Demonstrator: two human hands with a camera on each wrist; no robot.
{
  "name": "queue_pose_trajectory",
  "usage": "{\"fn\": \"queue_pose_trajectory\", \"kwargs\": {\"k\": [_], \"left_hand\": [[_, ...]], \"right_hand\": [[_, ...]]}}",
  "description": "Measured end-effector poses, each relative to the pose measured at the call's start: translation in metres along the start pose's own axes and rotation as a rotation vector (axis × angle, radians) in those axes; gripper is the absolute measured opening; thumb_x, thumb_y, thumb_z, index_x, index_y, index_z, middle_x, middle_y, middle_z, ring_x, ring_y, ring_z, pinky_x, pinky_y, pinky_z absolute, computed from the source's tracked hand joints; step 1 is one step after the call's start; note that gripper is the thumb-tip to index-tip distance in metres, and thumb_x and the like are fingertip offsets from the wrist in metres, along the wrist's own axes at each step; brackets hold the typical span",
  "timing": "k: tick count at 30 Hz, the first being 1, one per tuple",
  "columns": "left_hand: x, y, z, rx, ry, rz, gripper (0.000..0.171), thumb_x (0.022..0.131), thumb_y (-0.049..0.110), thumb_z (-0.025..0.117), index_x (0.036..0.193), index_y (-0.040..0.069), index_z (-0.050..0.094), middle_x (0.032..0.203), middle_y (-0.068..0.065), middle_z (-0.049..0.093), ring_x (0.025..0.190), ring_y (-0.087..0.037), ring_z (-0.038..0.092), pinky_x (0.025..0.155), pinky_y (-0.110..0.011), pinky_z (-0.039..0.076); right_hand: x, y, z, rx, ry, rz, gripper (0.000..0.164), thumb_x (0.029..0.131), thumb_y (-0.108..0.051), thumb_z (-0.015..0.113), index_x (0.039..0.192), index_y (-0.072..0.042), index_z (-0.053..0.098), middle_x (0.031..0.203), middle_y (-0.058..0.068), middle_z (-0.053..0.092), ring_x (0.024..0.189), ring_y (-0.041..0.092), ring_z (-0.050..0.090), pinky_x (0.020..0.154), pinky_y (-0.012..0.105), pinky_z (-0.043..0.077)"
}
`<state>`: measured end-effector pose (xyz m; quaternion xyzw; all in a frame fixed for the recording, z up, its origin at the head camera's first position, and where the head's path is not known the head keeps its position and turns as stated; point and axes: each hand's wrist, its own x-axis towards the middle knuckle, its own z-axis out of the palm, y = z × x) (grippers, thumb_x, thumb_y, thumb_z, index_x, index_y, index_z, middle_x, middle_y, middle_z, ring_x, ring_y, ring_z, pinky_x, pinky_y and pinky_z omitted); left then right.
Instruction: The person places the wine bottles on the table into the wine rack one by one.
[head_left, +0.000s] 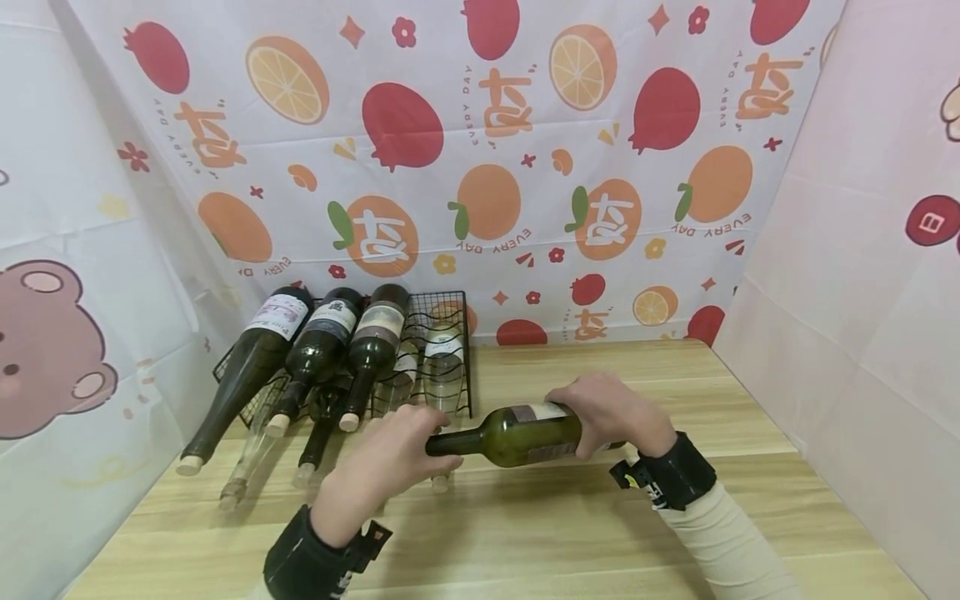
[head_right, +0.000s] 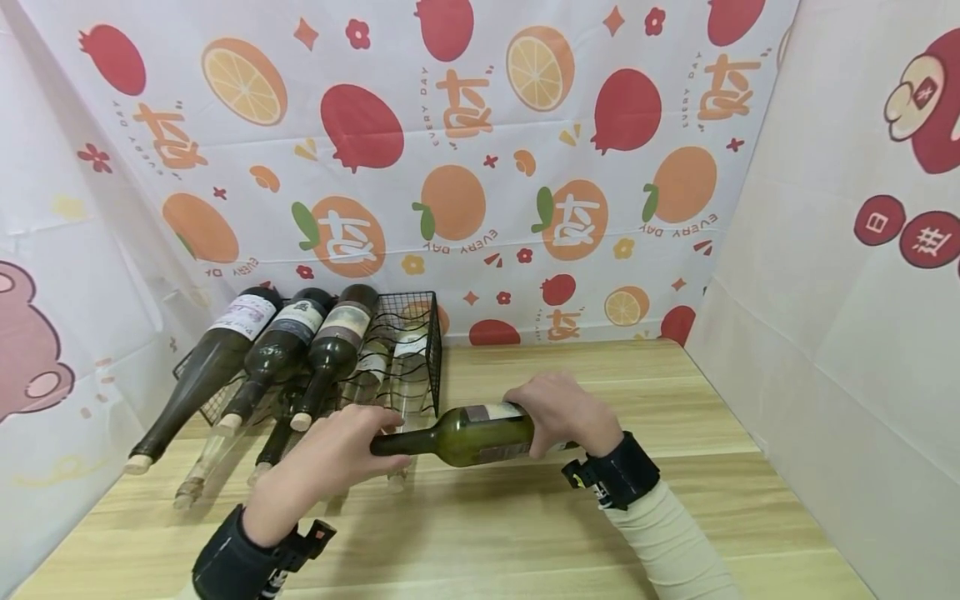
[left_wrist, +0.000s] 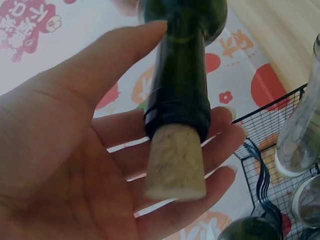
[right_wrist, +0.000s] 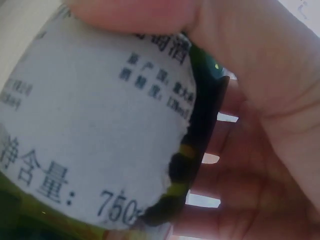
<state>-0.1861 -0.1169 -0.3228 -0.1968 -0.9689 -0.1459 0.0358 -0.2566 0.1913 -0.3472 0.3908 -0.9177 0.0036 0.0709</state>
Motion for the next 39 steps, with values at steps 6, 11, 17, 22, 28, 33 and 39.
{"fn": "queue_pose_trajectory", "kwargs": {"k": [6,11,17,22,28,33,39], "left_hand": [[0.005,0.002,0.011,0.038,0.024,0.062,0.027,0.080,0.040,0.087,0.090,0.020,0.073,0.071,0.010,0.060,0.062,-0.009,0.050,0.049,-0.028,0.034],[0.008,0.001,0.016,0.060,0.006,0.148,0.027,0.086,0.043,0.082,0.091,0.019,0.069,0.069,0.012,0.054,0.060,-0.008,0.046,0.048,-0.025,0.032],[0.014,-0.001,0.022,-0.054,-0.098,0.255,0.022,0.095,0.034,0.074,0.096,0.014,0.065,0.073,0.008,0.053,0.059,-0.005,0.045,0.051,-0.022,0.035],[0.015,-0.004,0.025,-0.116,-0.176,0.293,0.023,0.099,0.032,0.069,0.092,0.010,0.063,0.071,0.008,0.050,0.057,-0.002,0.042,0.051,-0.021,0.035],[0.015,-0.006,0.027,-0.119,-0.188,0.327,0.028,0.102,0.033,0.065,0.087,0.010,0.060,0.067,0.008,0.047,0.053,-0.001,0.039,0.048,-0.019,0.032],[0.017,-0.008,0.027,-0.082,-0.135,0.359,0.025,0.102,0.029,0.065,0.088,0.008,0.060,0.067,0.006,0.050,0.053,0.000,0.041,0.047,-0.018,0.034],[0.019,-0.010,0.024,-0.044,-0.076,0.358,0.024,0.101,0.026,0.067,0.084,0.011,0.059,0.066,0.006,0.053,0.052,-0.001,0.045,0.050,-0.019,0.040]], "right_hand": [[0.003,-0.006,-0.001,0.003,-0.005,-0.022,0.062,0.054,-0.033,0.097,0.109,-0.023,0.070,0.088,-0.010,0.072,0.075,0.008,0.062,0.063,0.029,0.050],[0.003,-0.007,-0.002,0.002,-0.013,-0.021,0.062,0.055,-0.033,0.097,0.110,-0.022,0.070,0.089,-0.010,0.072,0.076,0.008,0.063,0.064,0.029,0.051],[0.001,-0.007,-0.004,0.013,-0.027,-0.020,0.063,0.054,-0.033,0.098,0.110,-0.022,0.070,0.089,-0.009,0.072,0.076,0.008,0.063,0.064,0.029,0.051],[0.000,-0.007,-0.007,0.039,-0.045,-0.008,0.066,0.052,-0.031,0.100,0.111,-0.022,0.072,0.091,-0.009,0.073,0.078,0.008,0.063,0.063,0.029,0.050],[0.001,-0.006,-0.007,0.083,-0.064,0.010,0.066,0.053,-0.030,0.100,0.113,-0.022,0.072,0.094,-0.008,0.073,0.082,0.008,0.063,0.068,0.030,0.052],[0.000,-0.002,-0.004,0.123,-0.048,-0.002,0.070,0.058,-0.024,0.098,0.121,-0.016,0.070,0.105,-0.003,0.074,0.091,0.013,0.064,0.079,0.033,0.056],[-0.004,0.004,-0.006,0.178,-0.009,0.048,0.077,0.062,-0.022,0.098,0.131,-0.014,0.066,0.119,0.003,0.073,0.105,0.021,0.066,0.090,0.042,0.056]]}}
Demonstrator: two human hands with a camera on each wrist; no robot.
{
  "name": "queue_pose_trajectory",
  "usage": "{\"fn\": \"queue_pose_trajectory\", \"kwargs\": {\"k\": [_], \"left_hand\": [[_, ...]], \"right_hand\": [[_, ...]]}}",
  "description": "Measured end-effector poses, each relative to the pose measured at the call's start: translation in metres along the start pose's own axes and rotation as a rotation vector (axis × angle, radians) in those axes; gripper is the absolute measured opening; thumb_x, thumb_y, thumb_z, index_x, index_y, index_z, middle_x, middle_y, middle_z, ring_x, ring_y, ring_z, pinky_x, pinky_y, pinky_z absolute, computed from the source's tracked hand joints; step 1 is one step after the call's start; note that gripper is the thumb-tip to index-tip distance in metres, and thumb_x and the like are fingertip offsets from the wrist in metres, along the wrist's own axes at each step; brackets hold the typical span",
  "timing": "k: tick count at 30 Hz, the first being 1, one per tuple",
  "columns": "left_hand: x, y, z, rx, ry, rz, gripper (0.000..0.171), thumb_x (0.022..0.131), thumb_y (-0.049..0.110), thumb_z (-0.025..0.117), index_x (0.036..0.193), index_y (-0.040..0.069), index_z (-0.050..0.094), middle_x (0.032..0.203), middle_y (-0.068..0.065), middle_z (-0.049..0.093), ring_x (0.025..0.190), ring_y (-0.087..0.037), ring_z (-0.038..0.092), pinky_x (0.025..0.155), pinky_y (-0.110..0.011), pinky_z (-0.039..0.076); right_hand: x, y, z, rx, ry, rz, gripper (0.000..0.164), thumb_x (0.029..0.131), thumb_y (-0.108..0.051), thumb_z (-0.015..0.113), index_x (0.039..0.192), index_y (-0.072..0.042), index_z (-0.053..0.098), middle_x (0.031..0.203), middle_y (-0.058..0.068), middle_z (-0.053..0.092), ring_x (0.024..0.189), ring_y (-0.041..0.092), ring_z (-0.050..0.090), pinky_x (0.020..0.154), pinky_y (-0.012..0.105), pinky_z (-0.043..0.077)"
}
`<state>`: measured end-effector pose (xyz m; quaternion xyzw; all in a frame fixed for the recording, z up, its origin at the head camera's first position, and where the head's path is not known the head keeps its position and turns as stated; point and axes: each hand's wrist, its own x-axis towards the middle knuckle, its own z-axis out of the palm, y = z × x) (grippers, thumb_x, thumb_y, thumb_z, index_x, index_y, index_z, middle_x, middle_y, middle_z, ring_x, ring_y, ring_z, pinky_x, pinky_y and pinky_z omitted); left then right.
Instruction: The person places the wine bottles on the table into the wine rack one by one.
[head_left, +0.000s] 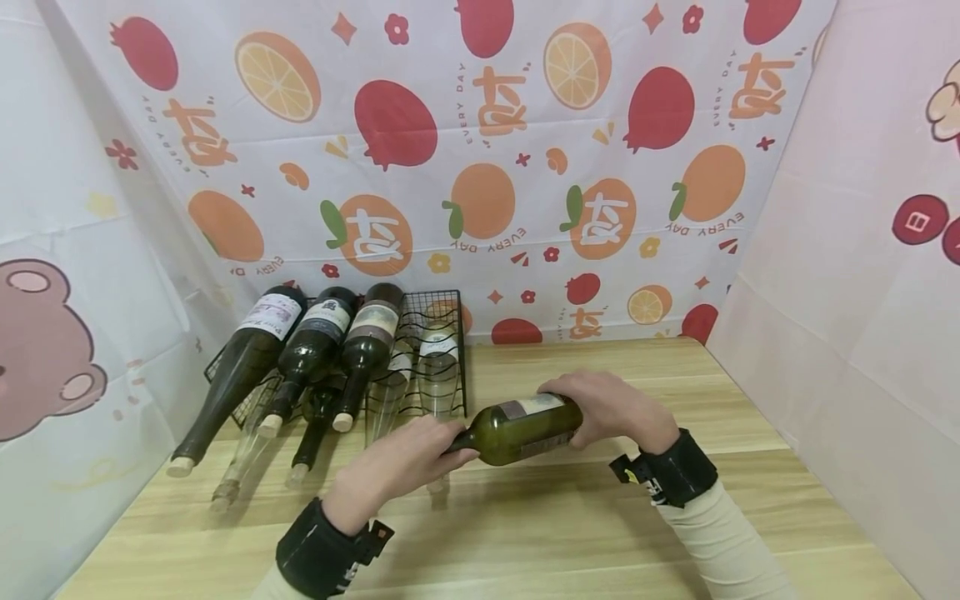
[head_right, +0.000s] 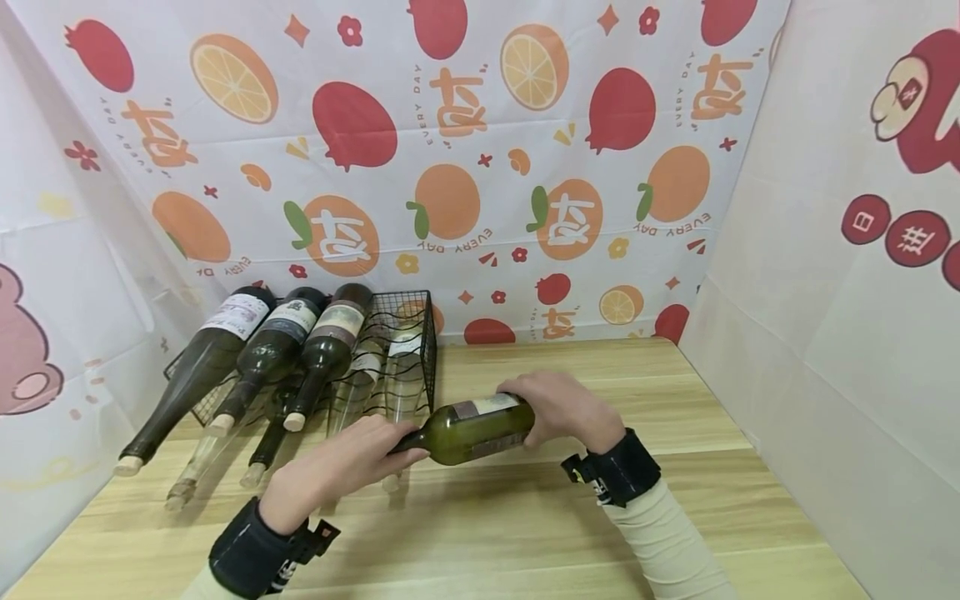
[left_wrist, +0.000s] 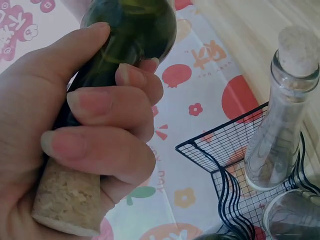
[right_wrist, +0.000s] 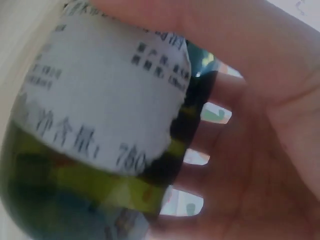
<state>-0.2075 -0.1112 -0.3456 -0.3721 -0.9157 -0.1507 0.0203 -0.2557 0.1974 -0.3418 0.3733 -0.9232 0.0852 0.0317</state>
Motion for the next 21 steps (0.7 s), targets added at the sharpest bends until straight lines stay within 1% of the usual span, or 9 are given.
{"fn": "queue_pose_trajectory", "kwargs": {"k": [4,6,10,14,18,21], "left_hand": [[0.000,0.000,-0.005,0.029,0.001,-0.023,0.024,0.101,0.026,0.067,0.083,0.013,0.058,0.063,0.008,0.051,0.051,-0.001,0.046,0.052,-0.020,0.040],[-0.002,-0.001,-0.009,0.029,-0.007,-0.041,0.022,0.101,0.027,0.067,0.086,0.012,0.060,0.063,0.008,0.051,0.052,-0.001,0.046,0.052,-0.021,0.040],[-0.005,-0.002,-0.020,0.024,-0.022,-0.083,0.018,0.101,0.027,0.066,0.095,0.011,0.063,0.064,0.007,0.053,0.053,-0.002,0.049,0.055,-0.022,0.043],[-0.009,-0.004,-0.029,0.039,-0.014,-0.104,0.021,0.102,0.028,0.065,0.101,0.006,0.066,0.064,0.007,0.055,0.055,-0.003,0.052,0.058,-0.025,0.047],[-0.014,-0.007,-0.037,0.051,0.002,-0.142,0.023,0.103,0.028,0.064,0.100,0.006,0.066,0.064,0.006,0.053,0.057,-0.004,0.052,0.060,-0.027,0.046],[-0.018,-0.009,-0.043,0.075,0.030,-0.157,0.021,0.103,0.029,0.064,0.095,0.009,0.064,0.063,0.006,0.051,0.059,-0.005,0.052,0.060,-0.027,0.044]], "right_hand": [[-0.004,0.005,-0.004,-0.015,0.012,0.066,0.086,0.066,-0.028,0.098,0.141,-0.011,0.059,0.131,0.009,0.069,0.115,0.028,0.064,0.094,0.048,0.055],[-0.006,0.008,-0.007,-0.026,0.007,0.103,0.090,0.069,-0.032,0.097,0.145,-0.008,0.055,0.136,0.012,0.066,0.120,0.032,0.063,0.097,0.051,0.055],[-0.010,0.017,-0.013,-0.018,-0.023,0.200,0.095,0.072,-0.034,0.094,0.148,-0.003,0.048,0.138,0.018,0.063,0.124,0.035,0.062,0.100,0.053,0.054],[-0.013,0.025,-0.017,0.021,-0.048,0.282,0.093,0.075,-0.032,0.093,0.149,-0.002,0.046,0.141,0.021,0.062,0.130,0.039,0.060,0.105,0.056,0.051],[-0.015,0.030,-0.018,0.029,-0.100,0.331,0.082,0.078,-0.033,0.090,0.143,0.001,0.054,0.141,0.021,0.063,0.131,0.041,0.059,0.107,0.056,0.050],[-0.015,0.031,-0.017,0.033,-0.139,0.354,0.073,0.079,-0.036,0.089,0.136,0.001,0.061,0.135,0.019,0.066,0.127,0.039,0.061,0.105,0.055,0.051]]}}
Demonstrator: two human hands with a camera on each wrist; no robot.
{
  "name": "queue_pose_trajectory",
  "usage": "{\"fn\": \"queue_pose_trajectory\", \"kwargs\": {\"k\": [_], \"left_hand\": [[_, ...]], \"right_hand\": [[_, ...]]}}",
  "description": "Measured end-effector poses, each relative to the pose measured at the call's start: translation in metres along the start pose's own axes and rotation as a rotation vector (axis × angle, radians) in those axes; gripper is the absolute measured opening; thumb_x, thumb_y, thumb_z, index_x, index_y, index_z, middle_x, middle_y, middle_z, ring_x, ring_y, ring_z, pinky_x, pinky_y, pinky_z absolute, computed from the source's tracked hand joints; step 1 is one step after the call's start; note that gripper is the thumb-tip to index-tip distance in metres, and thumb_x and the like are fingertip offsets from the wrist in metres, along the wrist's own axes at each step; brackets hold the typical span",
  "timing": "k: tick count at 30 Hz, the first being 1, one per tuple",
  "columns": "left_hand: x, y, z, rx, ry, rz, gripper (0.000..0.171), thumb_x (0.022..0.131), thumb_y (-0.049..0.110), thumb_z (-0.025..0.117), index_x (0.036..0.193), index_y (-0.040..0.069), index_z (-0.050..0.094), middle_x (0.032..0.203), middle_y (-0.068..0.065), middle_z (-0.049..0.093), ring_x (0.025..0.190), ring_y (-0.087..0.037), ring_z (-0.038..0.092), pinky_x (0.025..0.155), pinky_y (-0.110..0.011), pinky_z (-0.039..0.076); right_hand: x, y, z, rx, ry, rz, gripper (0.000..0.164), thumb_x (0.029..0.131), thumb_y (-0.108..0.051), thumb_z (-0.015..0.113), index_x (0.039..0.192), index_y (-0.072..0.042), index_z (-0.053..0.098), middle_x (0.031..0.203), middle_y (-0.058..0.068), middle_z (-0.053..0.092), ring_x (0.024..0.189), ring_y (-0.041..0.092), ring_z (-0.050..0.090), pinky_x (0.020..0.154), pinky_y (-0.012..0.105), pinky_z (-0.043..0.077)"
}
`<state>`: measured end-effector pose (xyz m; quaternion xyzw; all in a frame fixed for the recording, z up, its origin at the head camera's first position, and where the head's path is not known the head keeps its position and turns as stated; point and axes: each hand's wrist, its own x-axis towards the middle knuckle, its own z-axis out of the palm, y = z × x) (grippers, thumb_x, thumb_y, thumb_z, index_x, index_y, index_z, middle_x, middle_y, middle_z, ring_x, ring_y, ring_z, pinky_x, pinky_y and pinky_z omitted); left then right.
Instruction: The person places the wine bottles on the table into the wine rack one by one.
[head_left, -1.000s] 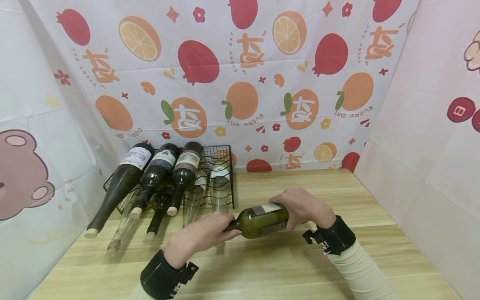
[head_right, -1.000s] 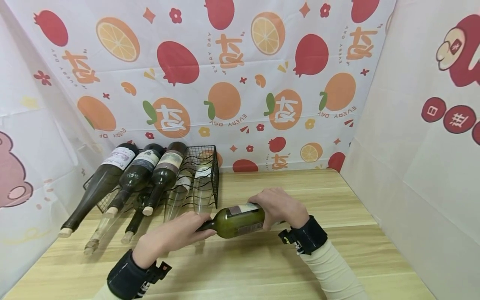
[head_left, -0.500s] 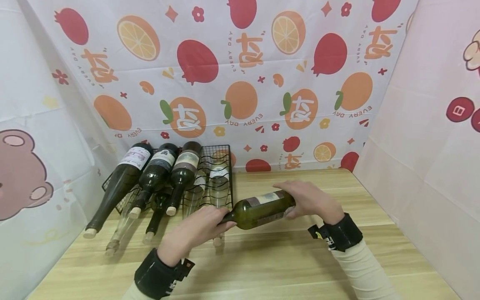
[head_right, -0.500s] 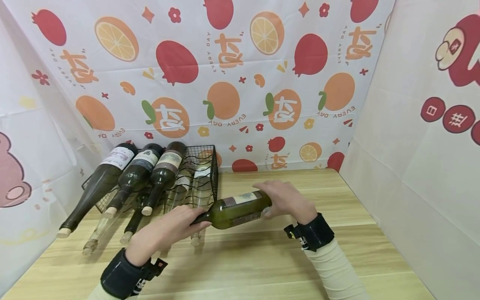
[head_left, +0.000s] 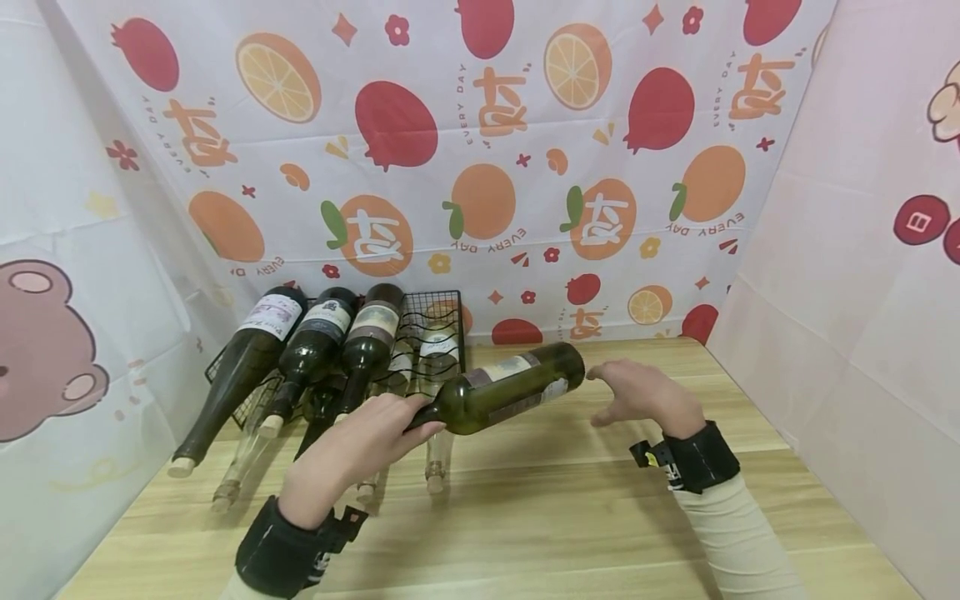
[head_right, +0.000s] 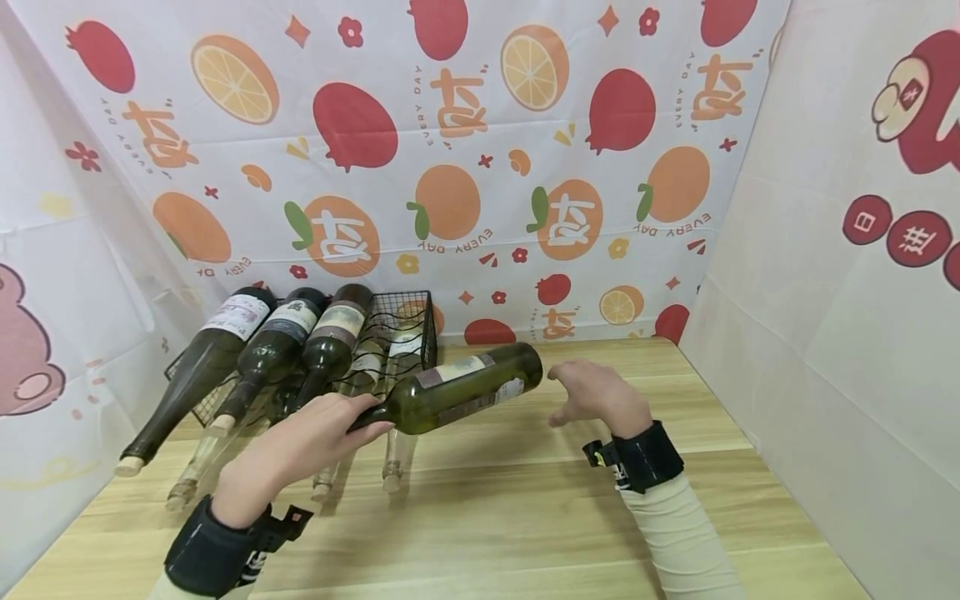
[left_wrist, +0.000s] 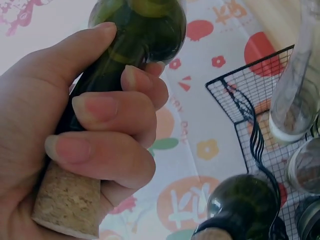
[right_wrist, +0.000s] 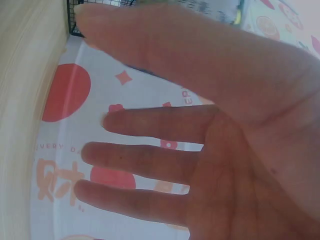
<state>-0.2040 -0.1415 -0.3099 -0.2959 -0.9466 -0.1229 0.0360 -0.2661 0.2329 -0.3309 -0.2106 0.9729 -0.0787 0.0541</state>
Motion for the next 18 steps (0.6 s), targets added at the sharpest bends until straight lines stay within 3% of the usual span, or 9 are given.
{"fn": "queue_pose_trajectory", "kwargs": {"k": [6,12,18], "left_hand": [[-0.006,-0.005,-0.010,0.032,0.053,-0.018,0.027,0.103,0.031,0.063,0.102,0.005,0.068,0.064,0.006,0.055,0.062,-0.008,0.058,0.062,-0.029,0.047],[-0.010,-0.011,-0.013,0.049,0.136,-0.003,0.022,0.102,0.028,0.065,0.094,0.007,0.065,0.061,0.006,0.047,0.057,-0.006,0.047,0.060,-0.028,0.042],[-0.010,-0.012,-0.011,0.061,0.226,-0.011,0.020,0.101,0.025,0.066,0.097,0.006,0.065,0.061,0.007,0.050,0.057,-0.007,0.049,0.059,-0.030,0.044]], "right_hand": [[0.001,-0.001,0.002,0.029,-0.044,-0.020,0.061,0.082,-0.033,0.087,0.131,-0.003,0.065,0.130,0.016,0.069,0.126,0.037,0.062,0.104,0.054,0.051],[0.002,-0.003,0.005,0.039,-0.045,-0.061,0.056,0.084,-0.031,0.086,0.130,-0.003,0.067,0.128,0.015,0.071,0.124,0.037,0.063,0.104,0.053,0.052],[0.003,-0.005,0.007,0.061,-0.052,-0.049,0.054,0.085,-0.029,0.085,0.130,-0.003,0.068,0.128,0.014,0.071,0.125,0.038,0.062,0.104,0.054,0.052]]}}
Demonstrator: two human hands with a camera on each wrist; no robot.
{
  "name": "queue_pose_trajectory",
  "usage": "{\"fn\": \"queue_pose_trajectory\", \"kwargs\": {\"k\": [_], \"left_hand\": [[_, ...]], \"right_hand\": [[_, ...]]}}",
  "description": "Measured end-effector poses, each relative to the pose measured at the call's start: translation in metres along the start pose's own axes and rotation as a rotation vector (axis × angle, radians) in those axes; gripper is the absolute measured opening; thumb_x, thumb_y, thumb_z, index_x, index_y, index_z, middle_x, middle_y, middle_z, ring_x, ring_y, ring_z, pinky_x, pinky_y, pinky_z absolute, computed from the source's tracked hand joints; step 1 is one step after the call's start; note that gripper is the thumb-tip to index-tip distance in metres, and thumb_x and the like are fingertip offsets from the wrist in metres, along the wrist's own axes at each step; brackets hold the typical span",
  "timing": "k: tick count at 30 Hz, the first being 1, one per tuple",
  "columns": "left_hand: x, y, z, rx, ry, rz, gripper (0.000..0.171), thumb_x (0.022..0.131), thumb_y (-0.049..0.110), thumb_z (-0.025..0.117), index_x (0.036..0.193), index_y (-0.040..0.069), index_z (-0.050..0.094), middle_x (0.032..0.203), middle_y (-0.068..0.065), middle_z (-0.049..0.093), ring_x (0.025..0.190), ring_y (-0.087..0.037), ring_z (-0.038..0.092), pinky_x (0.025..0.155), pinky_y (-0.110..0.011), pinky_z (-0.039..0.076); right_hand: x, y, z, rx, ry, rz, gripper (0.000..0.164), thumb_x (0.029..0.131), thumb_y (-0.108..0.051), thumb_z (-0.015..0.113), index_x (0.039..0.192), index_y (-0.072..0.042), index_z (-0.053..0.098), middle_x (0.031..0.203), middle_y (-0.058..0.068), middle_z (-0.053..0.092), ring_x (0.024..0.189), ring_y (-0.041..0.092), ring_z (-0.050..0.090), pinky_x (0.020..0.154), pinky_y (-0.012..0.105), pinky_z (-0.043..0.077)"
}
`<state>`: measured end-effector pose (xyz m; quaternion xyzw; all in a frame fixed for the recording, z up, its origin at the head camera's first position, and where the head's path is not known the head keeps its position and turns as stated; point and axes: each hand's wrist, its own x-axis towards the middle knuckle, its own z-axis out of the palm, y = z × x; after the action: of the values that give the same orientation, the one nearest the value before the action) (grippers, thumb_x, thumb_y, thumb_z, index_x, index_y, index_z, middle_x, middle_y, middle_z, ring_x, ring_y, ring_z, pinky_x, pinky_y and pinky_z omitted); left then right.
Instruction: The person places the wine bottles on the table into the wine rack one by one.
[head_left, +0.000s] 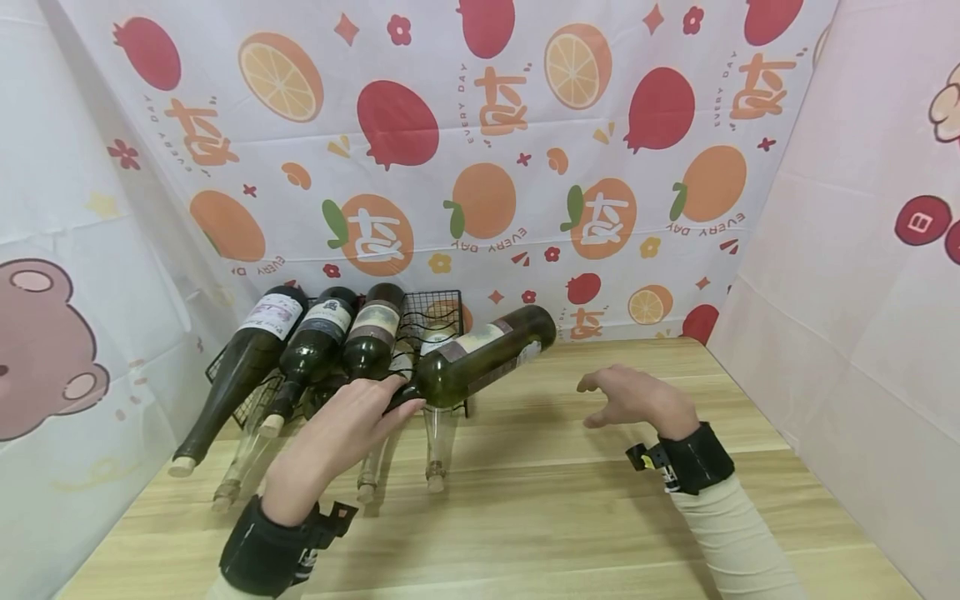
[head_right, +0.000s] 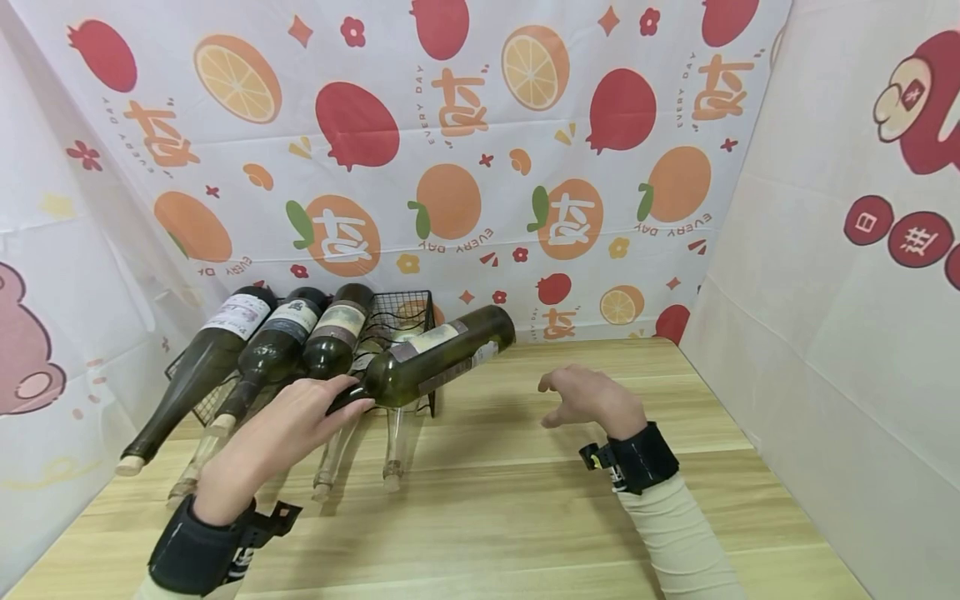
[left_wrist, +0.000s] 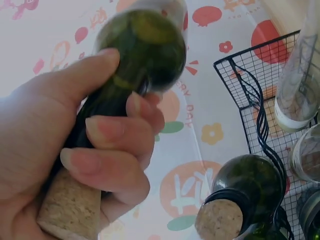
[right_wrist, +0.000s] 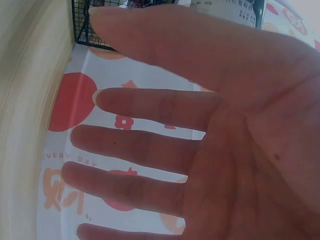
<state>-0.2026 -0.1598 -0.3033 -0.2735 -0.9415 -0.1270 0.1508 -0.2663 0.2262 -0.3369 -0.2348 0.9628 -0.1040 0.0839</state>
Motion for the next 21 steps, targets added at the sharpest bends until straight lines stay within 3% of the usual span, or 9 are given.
{"fn": "queue_pose_trajectory", "kwargs": {"k": [9,16,21], "left_hand": [[0.0026,0.0006,-0.0004,-0.038,0.083,-0.123,0.024,0.101,0.024,0.067,0.104,0.000,0.066,0.066,-0.002,0.059,0.059,-0.015,0.057,0.058,-0.036,0.047],[0.0033,0.0005,0.0005,-0.066,0.120,-0.210,0.025,0.102,0.024,0.065,0.096,-0.001,0.065,0.063,-0.004,0.056,0.055,-0.018,0.053,0.055,-0.035,0.043],[0.0038,0.0017,0.0036,-0.083,0.196,-0.275,0.027,0.101,0.022,0.066,0.088,-0.002,0.067,0.064,-0.010,0.060,0.058,-0.026,0.058,0.057,-0.042,0.046]], "right_hand": [[0.0005,0.0000,0.0007,0.016,-0.004,0.021,0.052,0.088,-0.026,0.083,0.132,-0.004,0.067,0.129,0.014,0.070,0.125,0.037,0.062,0.103,0.054,0.052],[-0.0001,0.0004,0.0001,0.019,-0.003,0.023,0.049,0.089,-0.026,0.081,0.132,-0.004,0.067,0.129,0.013,0.070,0.123,0.036,0.064,0.102,0.053,0.053],[0.0007,0.0018,0.0004,0.024,-0.003,0.019,0.048,0.091,-0.026,0.079,0.132,-0.005,0.067,0.130,0.012,0.070,0.121,0.035,0.065,0.101,0.052,0.054]]}}
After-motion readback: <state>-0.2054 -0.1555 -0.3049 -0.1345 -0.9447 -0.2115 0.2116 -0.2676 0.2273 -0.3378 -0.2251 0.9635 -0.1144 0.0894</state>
